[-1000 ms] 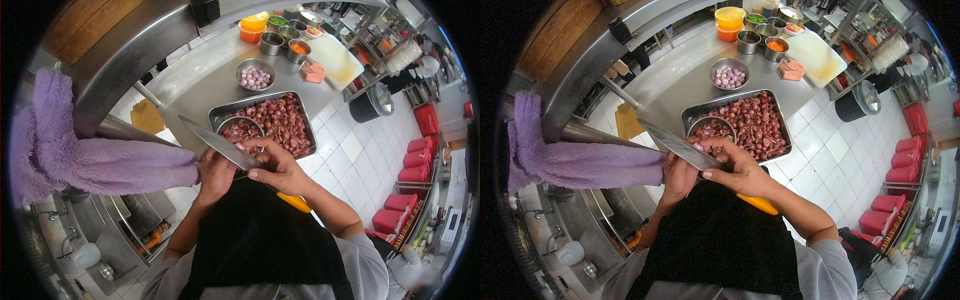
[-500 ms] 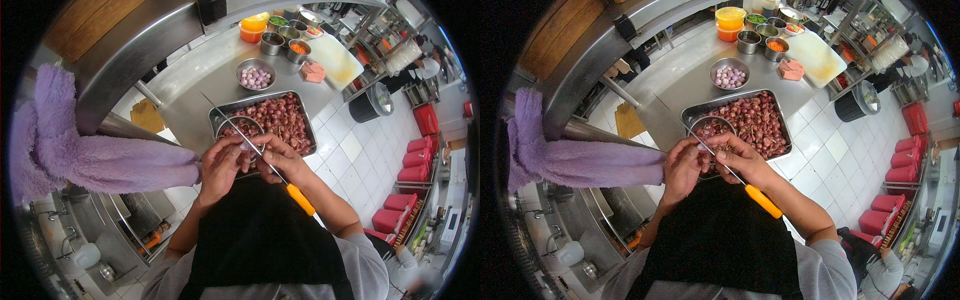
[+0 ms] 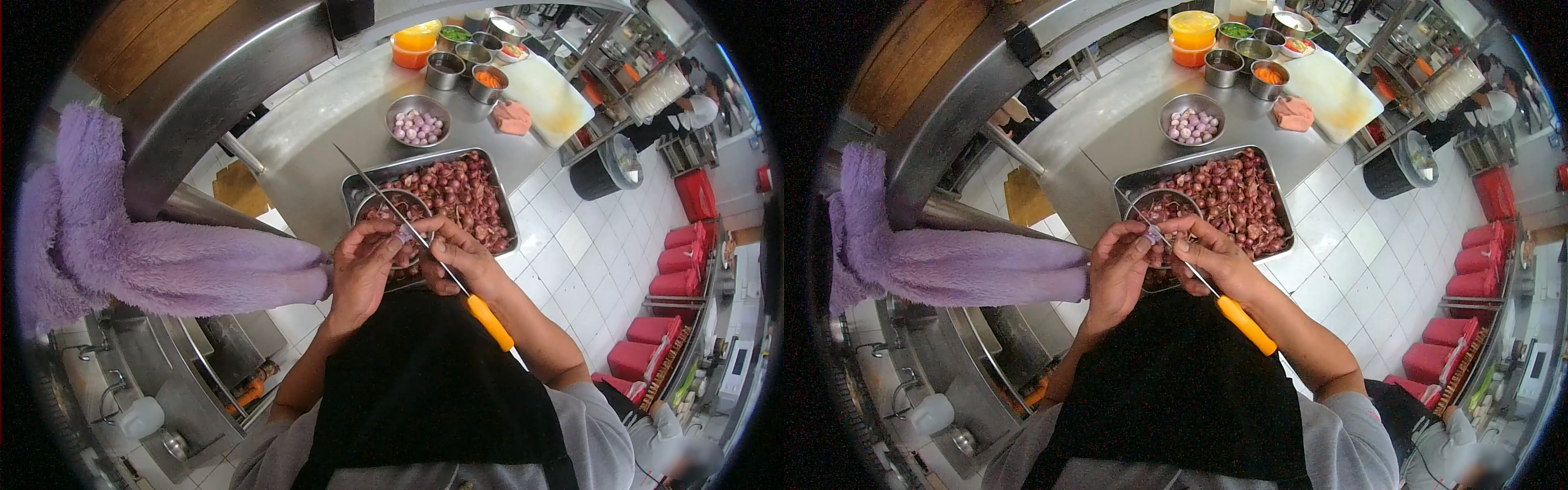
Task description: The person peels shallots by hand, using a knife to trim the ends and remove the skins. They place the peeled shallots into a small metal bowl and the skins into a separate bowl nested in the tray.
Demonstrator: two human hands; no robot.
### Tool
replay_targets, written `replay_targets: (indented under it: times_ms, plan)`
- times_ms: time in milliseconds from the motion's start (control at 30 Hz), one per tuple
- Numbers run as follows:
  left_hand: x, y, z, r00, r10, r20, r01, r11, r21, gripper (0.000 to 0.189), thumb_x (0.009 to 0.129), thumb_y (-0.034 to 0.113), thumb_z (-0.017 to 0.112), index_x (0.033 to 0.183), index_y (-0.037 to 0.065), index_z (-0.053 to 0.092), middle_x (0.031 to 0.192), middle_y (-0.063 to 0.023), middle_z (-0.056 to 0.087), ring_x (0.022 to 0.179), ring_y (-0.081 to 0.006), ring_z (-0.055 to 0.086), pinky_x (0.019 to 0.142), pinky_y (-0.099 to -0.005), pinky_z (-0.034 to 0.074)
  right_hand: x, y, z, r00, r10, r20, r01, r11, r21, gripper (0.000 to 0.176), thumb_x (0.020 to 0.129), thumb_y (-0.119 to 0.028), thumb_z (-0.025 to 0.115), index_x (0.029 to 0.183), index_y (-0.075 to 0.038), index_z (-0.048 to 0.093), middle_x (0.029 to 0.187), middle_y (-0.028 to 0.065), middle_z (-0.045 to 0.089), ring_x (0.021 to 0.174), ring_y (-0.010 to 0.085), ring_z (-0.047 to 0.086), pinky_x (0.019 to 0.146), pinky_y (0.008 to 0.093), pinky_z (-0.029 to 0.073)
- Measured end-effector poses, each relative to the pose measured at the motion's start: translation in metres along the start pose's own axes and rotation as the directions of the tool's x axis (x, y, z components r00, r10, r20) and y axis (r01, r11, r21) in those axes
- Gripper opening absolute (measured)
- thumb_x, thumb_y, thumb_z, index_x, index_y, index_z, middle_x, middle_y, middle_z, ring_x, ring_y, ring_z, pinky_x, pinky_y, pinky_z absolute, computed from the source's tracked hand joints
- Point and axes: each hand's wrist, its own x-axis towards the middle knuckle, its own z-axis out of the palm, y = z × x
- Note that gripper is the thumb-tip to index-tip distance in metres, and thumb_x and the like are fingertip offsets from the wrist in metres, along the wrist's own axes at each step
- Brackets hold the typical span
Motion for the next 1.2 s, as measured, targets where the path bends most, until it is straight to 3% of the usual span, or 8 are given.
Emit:
replay_targets:
  times_ms: [200,300,467,533,600,667,1033,1200]
  plan:
    - [0.0,-0.002,-0.005,0.998,0.042,0.044,-0.041,0.999,-0.017,0.019,0.092,0.0,0.06,0.111,0.001,0.058,0.107,-0.014,0.065,0.091,-0.0198,0.063,0.075,-0.0317,0.051,0.003,0.007,-0.021,1.0,-0.001,0.023,-0.004,0.977,0.214,0.038,0.097,-0.03,0.059,0.129,-0.009,0.051,0.074,0.0016,0.052,0.055,0.0087,0.047,0.045,0.0212,0.033]
    - [0.0,-0.001,-0.007,0.999,0.035,0.024,-0.037,0.994,0.101,0.02,0.092,-0.001,0.06,0.112,0.001,0.058,0.112,-0.015,0.065,0.093,-0.0193,0.063,0.076,-0.0318,0.051,0.002,0.001,-0.02,0.996,-0.036,-0.076,0.023,0.988,-0.156,0.058,0.092,-0.035,0.064,0.14,-0.009,0.044,0.072,0.0004,0.049,0.052,0.009,0.043,0.045,0.0213,0.03]
    - [0.003,-0.006,-0.019,0.994,0.105,0.012,-0.105,0.98,0.167,0.029,0.088,-0.005,0.063,0.116,0.0,0.057,0.119,-0.014,0.063,0.099,-0.0183,0.062,0.083,-0.0324,0.051,-0.006,0.005,-0.011,0.986,-0.126,-0.109,0.08,0.933,-0.351,0.06,0.093,-0.03,0.064,0.144,-0.01,0.039,0.074,-0.002,0.05,0.059,0.0069,0.047,0.053,0.0208,0.035]
    - [0.003,-0.005,-0.014,0.995,0.099,-0.001,-0.098,0.989,0.114,0.029,0.087,-0.008,0.063,0.114,0.001,0.057,0.115,-0.0115,0.063,0.101,-0.0173,0.062,0.086,-0.0312,0.052,-0.01,0.003,-0.003,0.988,-0.149,-0.049,0.126,0.936,-0.328,0.055,0.093,-0.016,0.065,0.143,-0.009,0.041,0.097,-0.0009,0.058,0.08,0.0053,0.052,0.072,0.0231,0.043]
    - [0.003,-0.004,-0.009,0.996,0.091,-0.011,-0.09,0.994,0.062,0.03,0.085,-0.011,0.063,0.112,0.001,0.058,0.112,-0.009,0.064,0.103,-0.0163,0.063,0.088,-0.0301,0.052,-0.011,0.001,0.004,0.992,-0.121,-0.044,0.104,0.954,-0.281,0.054,0.092,-0.01,0.066,0.141,-0.008,0.042,0.111,0.0008,0.056,0.083,0.0051,0.053,0.075,0.0232,0.045]
    - [0.001,-0.003,-0.006,0.993,0.114,-0.017,-0.113,0.993,0.046,0.031,0.084,-0.01,0.065,0.112,0.001,0.058,0.112,-0.0086,0.063,0.104,-0.0165,0.062,0.094,-0.0311,0.051,-0.012,-0.002,0.008,0.989,-0.14,0.046,0.145,0.875,-0.461,0.053,0.091,-0.009,0.067,0.139,-0.006,0.043,0.12,0.0031,0.055,0.086,0.0056,0.054,0.076,0.0214,0.045]
    - [0.002,0.006,-0.003,0.988,0.154,0.018,-0.155,0.979,0.13,0.034,0.079,-0.005,0.074,0.11,-0.001,0.061,0.111,-0.0087,0.063,0.101,-0.0159,0.063,0.093,-0.0307,0.051,-0.012,-0.004,0.013,0.99,-0.129,0.056,0.14,0.888,-0.438,0.052,0.092,-0.007,0.066,0.139,-0.005,0.044,0.11,0.0027,0.059,0.084,0.0058,0.055,0.076,0.0221,0.046]
    - [0.002,0.004,-0.002,0.986,0.162,0.039,-0.165,0.981,0.104,0.033,0.081,-0.005,0.072,0.111,-0.001,0.06,0.109,-0.009,0.064,0.102,-0.016,0.062,0.094,-0.0307,0.05,-0.007,0.001,0.013,0.977,-0.207,0.042,0.207,0.901,-0.38,0.047,0.092,-0.011,0.066,0.136,-0.007,0.05,0.089,-0.0005,0.058,0.073,0.0048,0.052,0.064,0.0208,0.043]
